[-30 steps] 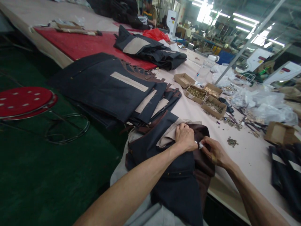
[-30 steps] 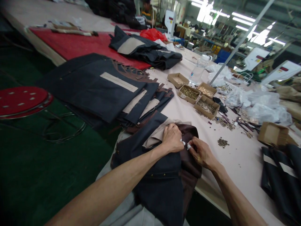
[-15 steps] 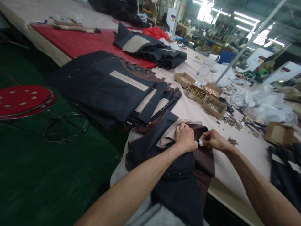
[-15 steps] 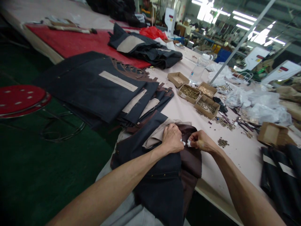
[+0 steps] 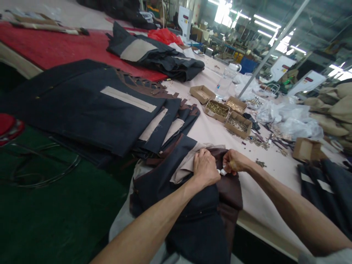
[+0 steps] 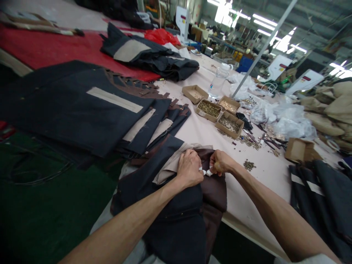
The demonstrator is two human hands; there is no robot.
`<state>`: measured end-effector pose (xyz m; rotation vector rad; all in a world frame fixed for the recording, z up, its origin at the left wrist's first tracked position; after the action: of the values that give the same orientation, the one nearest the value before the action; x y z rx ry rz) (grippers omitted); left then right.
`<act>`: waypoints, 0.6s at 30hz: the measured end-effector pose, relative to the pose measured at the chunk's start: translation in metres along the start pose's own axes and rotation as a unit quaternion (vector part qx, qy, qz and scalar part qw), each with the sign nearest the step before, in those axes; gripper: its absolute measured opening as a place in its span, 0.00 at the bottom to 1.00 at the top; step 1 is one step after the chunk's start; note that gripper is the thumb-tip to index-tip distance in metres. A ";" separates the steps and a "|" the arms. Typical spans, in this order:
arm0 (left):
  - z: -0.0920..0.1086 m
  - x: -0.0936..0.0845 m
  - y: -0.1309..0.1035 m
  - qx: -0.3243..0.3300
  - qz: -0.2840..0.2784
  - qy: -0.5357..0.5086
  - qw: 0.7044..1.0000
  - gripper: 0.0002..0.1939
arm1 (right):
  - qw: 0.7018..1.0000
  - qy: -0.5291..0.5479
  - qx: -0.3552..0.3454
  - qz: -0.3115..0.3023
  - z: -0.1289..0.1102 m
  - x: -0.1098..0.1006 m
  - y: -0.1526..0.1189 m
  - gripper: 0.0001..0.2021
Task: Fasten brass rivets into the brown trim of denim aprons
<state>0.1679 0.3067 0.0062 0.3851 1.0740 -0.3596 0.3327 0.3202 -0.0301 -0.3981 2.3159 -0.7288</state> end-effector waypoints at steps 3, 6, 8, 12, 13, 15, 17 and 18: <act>-0.002 -0.003 -0.002 0.003 0.003 -0.003 1.000 0.07 | 1.000 0.020 -0.018 -0.010 -0.005 0.004 -0.003 0.04; -0.006 -0.005 -0.003 0.005 0.014 -0.007 1.000 0.08 | 0.995 0.068 -0.065 -0.036 -0.003 0.001 -0.013 0.09; -0.007 -0.005 -0.004 0.011 0.020 -0.012 1.000 0.07 | 0.987 0.113 -0.105 -0.035 0.006 -0.017 -0.023 0.14; -0.009 -0.004 -0.005 0.022 0.027 -0.027 0.999 0.06 | 0.969 0.100 -0.094 0.206 0.051 -0.108 -0.038 0.13; -0.009 -0.005 -0.005 0.022 0.030 -0.029 0.999 0.06 | 0.954 0.076 -0.058 0.284 0.064 -0.132 -0.041 0.12; -0.010 -0.005 -0.005 0.021 0.037 -0.031 0.999 0.07 | 0.925 0.042 0.005 0.377 0.084 -0.167 -0.039 0.09; -0.009 -0.006 -0.005 0.021 0.044 -0.031 0.998 0.06 | 0.910 0.029 0.048 0.410 0.093 -0.187 -0.029 0.08; -0.009 -0.006 -0.005 0.020 0.046 -0.030 0.998 0.06 | 0.906 0.023 0.063 0.419 0.095 -0.193 -0.022 0.09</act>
<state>0.1560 0.3074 0.0066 0.4559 0.9883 -0.3093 0.5396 0.3535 0.0223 0.6574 2.1614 -0.4335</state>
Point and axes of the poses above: each hand's wrist, its own y-axis towards the middle knuckle, its own x-axis out of the palm, z = x × y, the point moved 7 cm from there along y, towards the middle knuckle, and after that the axes turned 9 degrees about y, right-handed, at the moved point
